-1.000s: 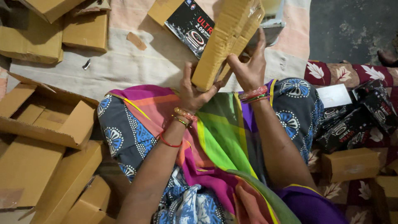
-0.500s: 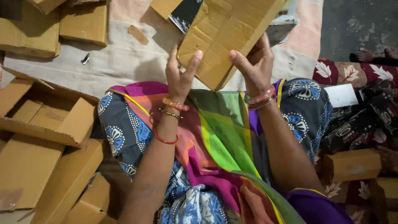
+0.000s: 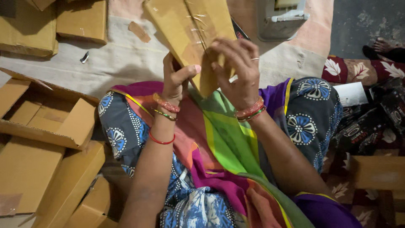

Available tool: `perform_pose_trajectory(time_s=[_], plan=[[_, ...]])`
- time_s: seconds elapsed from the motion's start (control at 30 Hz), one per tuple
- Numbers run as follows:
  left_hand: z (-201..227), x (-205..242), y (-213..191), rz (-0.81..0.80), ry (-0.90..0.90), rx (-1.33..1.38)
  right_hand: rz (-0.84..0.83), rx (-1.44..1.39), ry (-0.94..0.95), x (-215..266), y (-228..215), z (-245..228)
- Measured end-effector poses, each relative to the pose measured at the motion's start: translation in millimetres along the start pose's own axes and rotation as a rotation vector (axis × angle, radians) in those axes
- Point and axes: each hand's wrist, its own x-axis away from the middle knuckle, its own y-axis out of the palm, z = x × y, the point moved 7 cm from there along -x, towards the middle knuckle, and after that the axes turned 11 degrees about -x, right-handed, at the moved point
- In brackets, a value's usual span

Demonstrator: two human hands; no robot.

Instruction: The person opens a smartwatch retail box, places the watch and accessories into a cardboard shipping box, closes the flaps, and seals the box with clear packing tape. The process is repeated for multiple units.

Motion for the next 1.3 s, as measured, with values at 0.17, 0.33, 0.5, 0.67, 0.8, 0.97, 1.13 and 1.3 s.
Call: perform_pose_trajectory(time_s=[0.17, 0.33, 0.5, 0.67, 0.8, 0.97, 1.13, 1.3], plan=[[17.1, -4.9, 15.2, -0.059, 0.019, 0.002, 0.067, -0.113, 0.139, 4.6, -2.9, 26.2], [15.7, -2.7, 19.6, -0.084, -0.019, -0.069, 0.008, 0.006, 0.102, 5.7, -4.5, 30.4], [14.7, -2.0, 19.4, -0.123, -0.015, -0.132, -0.031, 0.049, 0.120, 2.8, -3.0, 25.4], [13.3, -5.4, 22.9, -0.146, -0.003, -0.144, -0.088, 0.017, 0.163, 8.3, 1.7, 27.1], [11.3, -10.0, 15.6, -0.128, 0.003, -0.142, -0.133, 0.027, 0.209, 14.2, 8.9, 41.1], [18.1, -13.1, -7.3, -0.093, -0.020, 0.011, 0.114, -0.143, 0.083, 12.8, -24.9, 60.1], [12.1, -26.1, -1.0, -0.089, 0.052, 0.104, 0.204, -0.495, 0.251, 17.5, -45.1, 83.1], [23.7, -27.9, -2.6, 0.163, 0.362, -0.564, 0.185, -0.245, 0.254, 18.2, -46.7, 59.3]])
